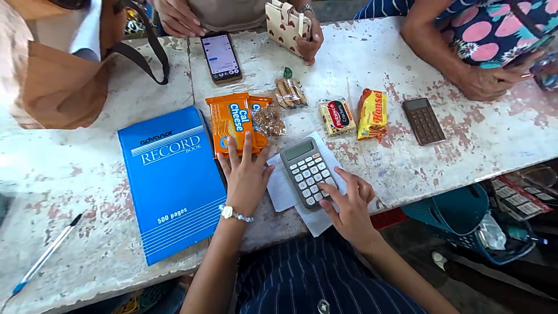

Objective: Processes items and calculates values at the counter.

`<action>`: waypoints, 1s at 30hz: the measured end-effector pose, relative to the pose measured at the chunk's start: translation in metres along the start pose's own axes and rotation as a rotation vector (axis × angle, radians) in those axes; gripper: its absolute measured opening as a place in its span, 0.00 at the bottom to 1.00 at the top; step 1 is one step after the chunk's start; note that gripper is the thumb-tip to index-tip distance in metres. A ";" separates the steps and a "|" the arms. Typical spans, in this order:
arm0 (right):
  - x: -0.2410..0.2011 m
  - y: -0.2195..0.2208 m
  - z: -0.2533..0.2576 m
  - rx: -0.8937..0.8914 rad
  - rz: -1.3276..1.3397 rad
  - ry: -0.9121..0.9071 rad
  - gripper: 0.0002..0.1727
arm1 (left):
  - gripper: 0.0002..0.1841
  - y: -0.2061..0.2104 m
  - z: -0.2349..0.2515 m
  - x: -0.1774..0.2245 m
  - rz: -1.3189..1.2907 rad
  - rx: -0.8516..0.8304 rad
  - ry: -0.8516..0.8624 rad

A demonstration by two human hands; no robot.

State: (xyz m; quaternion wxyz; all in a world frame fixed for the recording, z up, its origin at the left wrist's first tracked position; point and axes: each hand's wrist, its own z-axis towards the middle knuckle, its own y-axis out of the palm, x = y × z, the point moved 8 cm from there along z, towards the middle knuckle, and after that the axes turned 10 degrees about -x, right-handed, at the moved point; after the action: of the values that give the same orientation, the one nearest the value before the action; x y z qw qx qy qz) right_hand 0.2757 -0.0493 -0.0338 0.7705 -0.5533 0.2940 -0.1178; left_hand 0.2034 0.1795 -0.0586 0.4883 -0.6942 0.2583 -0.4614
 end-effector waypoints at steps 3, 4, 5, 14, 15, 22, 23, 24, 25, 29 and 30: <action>0.001 -0.011 0.012 0.066 0.025 -0.004 0.31 | 0.26 0.000 0.000 0.000 0.004 0.010 0.008; 0.003 -0.013 0.017 0.096 0.022 0.002 0.32 | 0.26 0.000 0.000 0.000 0.007 0.007 0.008; 0.006 -0.014 0.022 0.105 0.018 0.012 0.32 | 0.26 0.000 -0.001 0.000 0.010 0.003 0.006; 0.014 0.002 0.035 -0.028 -0.051 0.030 0.30 | 0.26 0.000 -0.001 0.000 0.003 -0.001 0.003; 0.015 0.002 0.036 -0.025 -0.050 0.030 0.31 | 0.26 -0.001 0.000 0.001 0.002 0.003 0.002; 0.004 -0.008 0.011 0.113 0.064 -0.116 0.26 | 0.26 0.000 -0.001 -0.001 0.000 0.006 0.010; -0.002 -0.008 0.004 0.122 0.064 -0.144 0.25 | 0.25 0.000 -0.002 -0.001 -0.001 0.014 0.014; -0.006 -0.006 -0.002 0.122 0.057 -0.158 0.25 | 0.25 0.000 -0.002 -0.001 -0.004 0.014 0.012; -0.008 -0.002 -0.005 0.111 0.036 -0.150 0.25 | 0.25 0.000 -0.002 -0.001 -0.009 0.008 0.006; -0.007 0.011 -0.007 0.049 -0.003 -0.093 0.25 | 0.26 0.000 -0.001 -0.001 -0.003 -0.011 -0.008; -0.007 0.011 -0.007 0.049 -0.002 -0.094 0.25 | 0.26 0.000 -0.001 -0.001 -0.001 -0.012 -0.009</action>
State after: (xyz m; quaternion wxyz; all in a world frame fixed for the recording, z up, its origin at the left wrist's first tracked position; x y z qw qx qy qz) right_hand 0.2647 -0.0468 -0.0433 0.7966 -0.5395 0.2538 -0.0993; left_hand 0.2019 0.1800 -0.0592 0.4851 -0.6992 0.2586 -0.4571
